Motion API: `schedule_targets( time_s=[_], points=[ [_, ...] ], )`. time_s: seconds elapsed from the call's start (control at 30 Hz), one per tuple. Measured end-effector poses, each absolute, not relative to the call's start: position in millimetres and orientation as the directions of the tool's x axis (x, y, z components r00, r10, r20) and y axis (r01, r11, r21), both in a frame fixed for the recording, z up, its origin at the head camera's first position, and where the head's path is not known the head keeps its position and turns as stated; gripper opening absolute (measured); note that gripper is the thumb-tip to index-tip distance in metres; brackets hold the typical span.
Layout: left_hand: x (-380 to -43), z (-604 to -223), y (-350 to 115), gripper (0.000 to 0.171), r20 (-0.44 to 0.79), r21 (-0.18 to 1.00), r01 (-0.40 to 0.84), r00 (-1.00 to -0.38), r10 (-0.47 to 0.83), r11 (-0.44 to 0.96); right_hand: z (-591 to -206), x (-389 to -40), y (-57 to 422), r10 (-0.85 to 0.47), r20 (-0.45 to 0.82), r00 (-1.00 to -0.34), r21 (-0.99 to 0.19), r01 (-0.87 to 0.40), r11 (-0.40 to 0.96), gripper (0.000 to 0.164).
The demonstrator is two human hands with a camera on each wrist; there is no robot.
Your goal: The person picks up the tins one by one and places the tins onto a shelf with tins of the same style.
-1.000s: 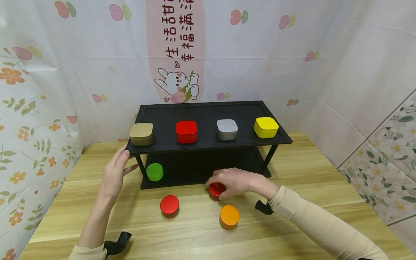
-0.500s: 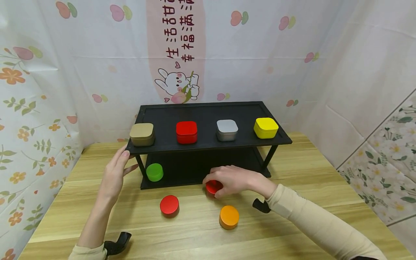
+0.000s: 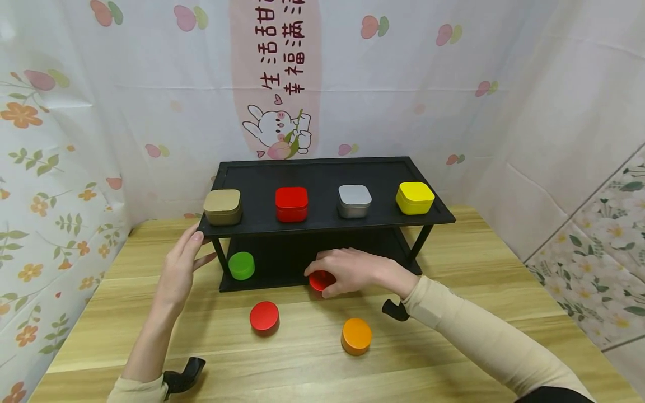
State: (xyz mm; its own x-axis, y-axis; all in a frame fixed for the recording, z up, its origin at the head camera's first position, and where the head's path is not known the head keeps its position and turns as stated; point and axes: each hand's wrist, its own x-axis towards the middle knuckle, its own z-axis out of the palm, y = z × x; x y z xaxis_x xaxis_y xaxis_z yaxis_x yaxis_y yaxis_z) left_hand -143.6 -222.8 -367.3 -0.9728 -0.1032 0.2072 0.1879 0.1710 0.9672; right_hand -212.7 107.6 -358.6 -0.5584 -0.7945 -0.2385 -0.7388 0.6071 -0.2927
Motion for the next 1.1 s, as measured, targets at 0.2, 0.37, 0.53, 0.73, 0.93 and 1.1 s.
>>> schedule_targets(
  time_s=[0.2, 0.37, 0.53, 0.73, 0.93, 1.1],
  points=[
    [-145.4, -365.8, -220.4, 0.057, 0.205, 0.968, 0.187, -0.974, -0.098, 0.165, -357.7, -217.4, 101.8, -0.791, -0.244, -0.561, -0.295, -0.734, 0.612, 0.048],
    [-145.6, -364.4, -220.2, 0.057, 0.209, 0.967, 0.190, -0.973, -0.098, 0.170, -356.6, -221.7, 97.1, -0.790, -0.244, -0.562, -0.296, -0.733, 0.613, 0.049],
    [-145.9, -364.0, -221.9, 0.055, 0.210, 0.962, 0.188, -0.973, -0.097, 0.200, -357.1, -227.9, 91.9, -0.790, -0.238, -0.565, -0.288, -0.736, 0.613, 0.049],
    [-144.9, -364.5, -224.0, 0.055, 0.207, 0.961, 0.183, -0.973, -0.102, 0.206, -358.8, -234.4, 86.3, -0.774, -0.241, -0.585, -0.297, -0.715, 0.633, 0.050],
    [-143.8, -365.3, -224.8, 0.055, 0.197, 0.964, 0.173, -0.975, -0.106, 0.204, -362.0, -240.0, 80.6, -0.757, -0.242, -0.607, -0.305, -0.693, 0.654, 0.052],
    [-143.7, -365.7, -223.9, 0.056, 0.198, 0.965, 0.175, -0.975, -0.104, 0.195, -364.4, -244.7, 75.8, -0.750, -0.248, -0.613, -0.314, -0.682, 0.661, 0.053]
  ],
)
